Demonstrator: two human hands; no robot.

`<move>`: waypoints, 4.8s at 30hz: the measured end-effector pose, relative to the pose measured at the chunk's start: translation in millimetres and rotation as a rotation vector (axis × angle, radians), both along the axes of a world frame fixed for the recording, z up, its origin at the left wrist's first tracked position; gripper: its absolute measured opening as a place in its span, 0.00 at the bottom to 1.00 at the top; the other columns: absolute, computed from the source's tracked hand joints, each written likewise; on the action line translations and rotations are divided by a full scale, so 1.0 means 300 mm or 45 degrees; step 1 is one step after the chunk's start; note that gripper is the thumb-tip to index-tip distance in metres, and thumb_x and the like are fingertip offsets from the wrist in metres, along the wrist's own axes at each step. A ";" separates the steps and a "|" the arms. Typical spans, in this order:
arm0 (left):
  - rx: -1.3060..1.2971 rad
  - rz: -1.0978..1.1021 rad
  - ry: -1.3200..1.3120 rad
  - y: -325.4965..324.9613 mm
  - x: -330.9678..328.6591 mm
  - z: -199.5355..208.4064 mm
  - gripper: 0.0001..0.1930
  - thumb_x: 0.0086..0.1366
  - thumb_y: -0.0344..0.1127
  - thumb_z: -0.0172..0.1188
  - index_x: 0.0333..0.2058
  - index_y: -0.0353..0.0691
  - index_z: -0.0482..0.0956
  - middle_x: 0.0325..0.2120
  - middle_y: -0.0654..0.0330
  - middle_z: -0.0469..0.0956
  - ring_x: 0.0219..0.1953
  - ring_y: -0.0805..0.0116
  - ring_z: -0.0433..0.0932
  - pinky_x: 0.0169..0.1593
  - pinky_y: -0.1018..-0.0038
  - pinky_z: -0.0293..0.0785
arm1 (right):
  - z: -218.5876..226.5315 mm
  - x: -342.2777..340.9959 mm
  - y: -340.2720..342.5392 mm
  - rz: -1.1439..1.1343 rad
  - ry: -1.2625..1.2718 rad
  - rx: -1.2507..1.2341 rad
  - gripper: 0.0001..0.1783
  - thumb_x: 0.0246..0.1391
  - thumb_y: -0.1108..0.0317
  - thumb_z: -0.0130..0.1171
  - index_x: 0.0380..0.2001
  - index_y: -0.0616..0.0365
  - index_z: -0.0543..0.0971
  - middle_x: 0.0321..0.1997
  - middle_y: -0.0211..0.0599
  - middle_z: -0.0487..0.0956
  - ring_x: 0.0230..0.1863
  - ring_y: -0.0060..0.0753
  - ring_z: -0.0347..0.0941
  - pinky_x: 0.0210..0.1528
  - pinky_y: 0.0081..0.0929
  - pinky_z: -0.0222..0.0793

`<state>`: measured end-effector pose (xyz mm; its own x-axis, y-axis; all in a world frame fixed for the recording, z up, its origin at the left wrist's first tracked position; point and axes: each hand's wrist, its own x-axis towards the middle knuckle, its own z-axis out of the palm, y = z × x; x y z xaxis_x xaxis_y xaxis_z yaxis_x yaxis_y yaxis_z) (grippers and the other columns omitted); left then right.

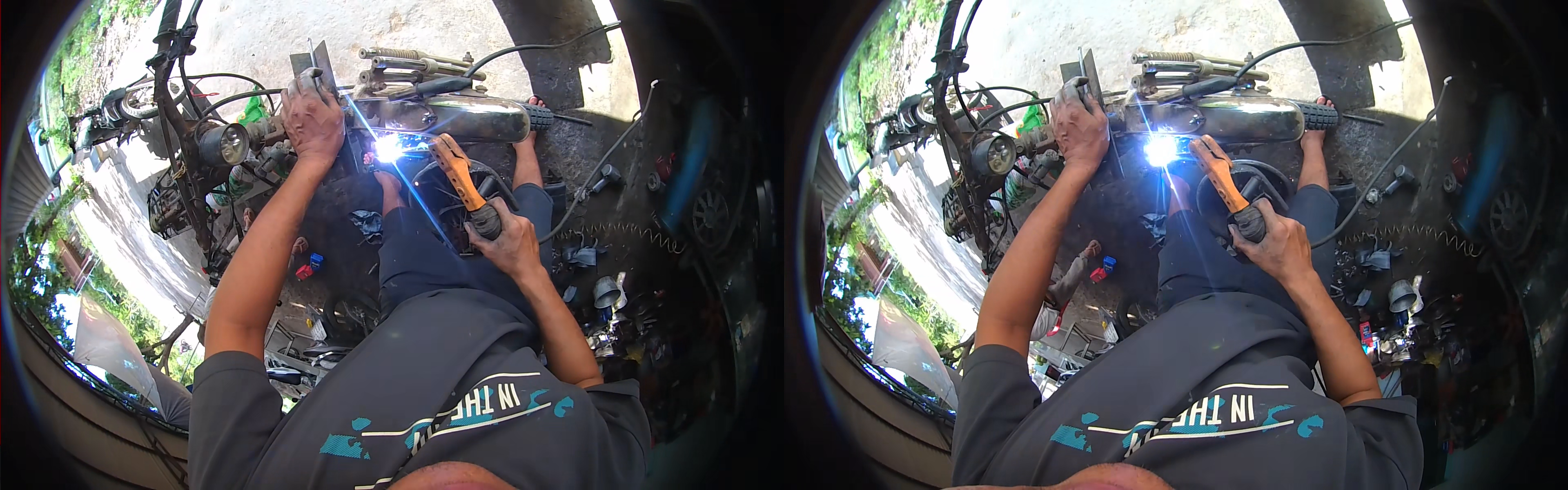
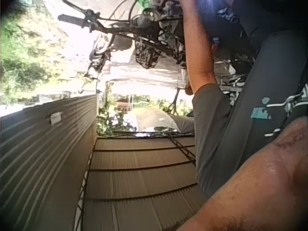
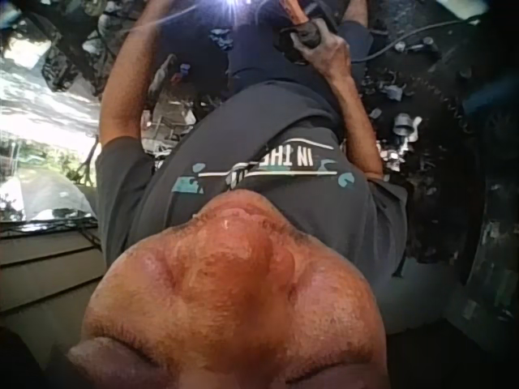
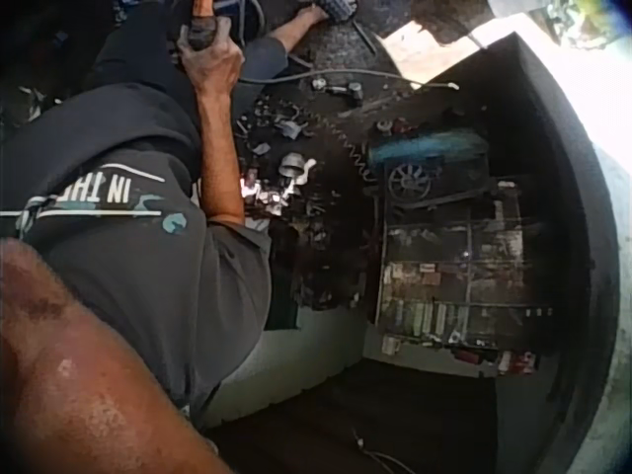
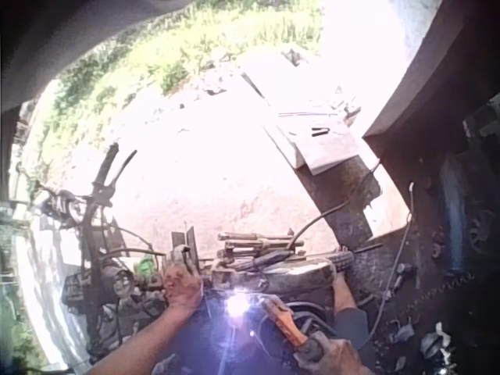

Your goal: Welding and repairing parts on a motorcycle frame.

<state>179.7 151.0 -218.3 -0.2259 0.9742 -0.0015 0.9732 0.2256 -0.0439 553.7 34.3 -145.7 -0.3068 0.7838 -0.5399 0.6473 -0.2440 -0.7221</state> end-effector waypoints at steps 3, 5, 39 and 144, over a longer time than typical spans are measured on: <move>-0.004 -0.009 -0.022 0.001 0.002 0.005 0.20 0.74 0.38 0.53 0.57 0.31 0.76 0.53 0.40 0.80 0.58 0.40 0.78 0.71 0.50 0.67 | -0.001 0.000 0.002 -0.012 0.013 -0.010 0.27 0.52 0.55 0.79 0.49 0.56 0.78 0.34 0.54 0.87 0.38 0.63 0.86 0.39 0.53 0.82; -0.004 -0.015 -0.033 0.002 0.006 0.008 0.20 0.74 0.38 0.53 0.57 0.30 0.77 0.53 0.39 0.80 0.58 0.39 0.78 0.71 0.49 0.67 | 0.004 -0.001 0.008 -0.020 -0.020 -0.038 0.27 0.52 0.55 0.79 0.49 0.55 0.79 0.34 0.54 0.87 0.39 0.63 0.86 0.40 0.53 0.83; 0.065 -0.038 -0.063 0.013 0.019 0.032 0.16 0.73 0.36 0.55 0.54 0.36 0.78 0.49 0.44 0.80 0.53 0.41 0.78 0.58 0.48 0.73 | -0.006 0.005 0.038 -0.064 0.046 -0.086 0.24 0.56 0.66 0.78 0.52 0.63 0.79 0.34 0.53 0.88 0.41 0.46 0.90 0.39 0.36 0.82; 0.071 -0.024 -0.020 -0.001 0.005 -0.006 0.18 0.72 0.37 0.56 0.55 0.33 0.78 0.52 0.41 0.80 0.58 0.37 0.77 0.65 0.47 0.71 | -0.023 -0.001 0.028 -0.156 0.109 -0.298 0.27 0.56 0.61 0.77 0.53 0.61 0.80 0.38 0.53 0.89 0.44 0.51 0.89 0.44 0.41 0.84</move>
<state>181.1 150.7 -220.1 -0.2080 0.9769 0.0494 0.9778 0.2090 -0.0162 553.5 42.7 -152.5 -0.2696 0.6749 -0.6869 0.5416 -0.4835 -0.6877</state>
